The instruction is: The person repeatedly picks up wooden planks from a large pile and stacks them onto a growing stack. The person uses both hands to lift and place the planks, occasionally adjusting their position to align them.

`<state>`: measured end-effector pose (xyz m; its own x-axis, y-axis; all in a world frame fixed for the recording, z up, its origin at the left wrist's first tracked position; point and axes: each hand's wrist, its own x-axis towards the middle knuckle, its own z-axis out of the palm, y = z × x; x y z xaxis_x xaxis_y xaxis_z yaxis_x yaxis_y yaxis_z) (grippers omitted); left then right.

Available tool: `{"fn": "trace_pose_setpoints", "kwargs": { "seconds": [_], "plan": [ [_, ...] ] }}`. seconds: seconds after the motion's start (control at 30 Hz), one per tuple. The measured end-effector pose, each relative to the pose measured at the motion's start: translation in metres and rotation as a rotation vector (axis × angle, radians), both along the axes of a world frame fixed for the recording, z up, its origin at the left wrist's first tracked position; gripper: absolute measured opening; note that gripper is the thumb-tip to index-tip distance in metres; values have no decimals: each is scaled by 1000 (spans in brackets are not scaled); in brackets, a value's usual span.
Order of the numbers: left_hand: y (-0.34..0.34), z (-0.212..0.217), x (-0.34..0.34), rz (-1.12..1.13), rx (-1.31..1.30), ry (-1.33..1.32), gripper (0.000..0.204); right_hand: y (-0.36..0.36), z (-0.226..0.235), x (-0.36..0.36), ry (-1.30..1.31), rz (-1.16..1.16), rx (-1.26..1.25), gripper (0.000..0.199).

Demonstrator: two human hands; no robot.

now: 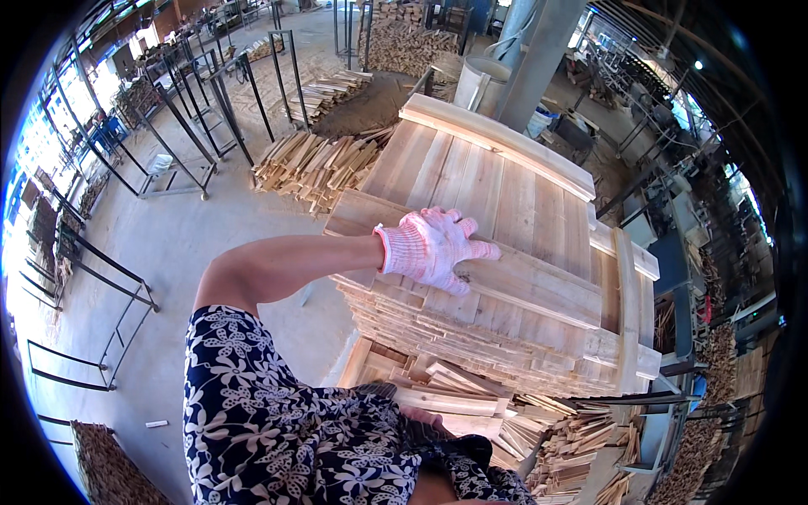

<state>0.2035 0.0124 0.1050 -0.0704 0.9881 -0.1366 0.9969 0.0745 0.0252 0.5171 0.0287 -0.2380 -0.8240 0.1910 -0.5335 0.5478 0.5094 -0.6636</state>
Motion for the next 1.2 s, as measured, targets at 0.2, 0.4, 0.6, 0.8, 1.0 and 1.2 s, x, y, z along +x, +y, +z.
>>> {"fn": "trace_pose_setpoints", "kwargs": {
  "seconds": [0.2, 0.4, 0.6, 0.8, 1.0, 1.2],
  "plan": [
    [-1, -1, -1, 6, -9, -32, 77, 1, -2, 5, -3, 6, 3, 39],
    [1, -2, 0, -2, 28, -53, 77, 6, -2, 7, 5, 8, 8, 39],
    [-2, 2, 2, 26, 10, -68, 79, 8, 2, 11, 22, 6, 12, 40],
    [0, 1, 0, 22, -1, -54, 78, 7, 4, 14, 35, -23, 19, 40],
    [3, 1, 0, 16, -19, -36, 76, 3, 4, 17, 52, -66, 30, 40],
    [-4, -17, -2, -89, 299, 82, 74, -2, 3, 14, 76, -117, 34, 41]
  ]
}}
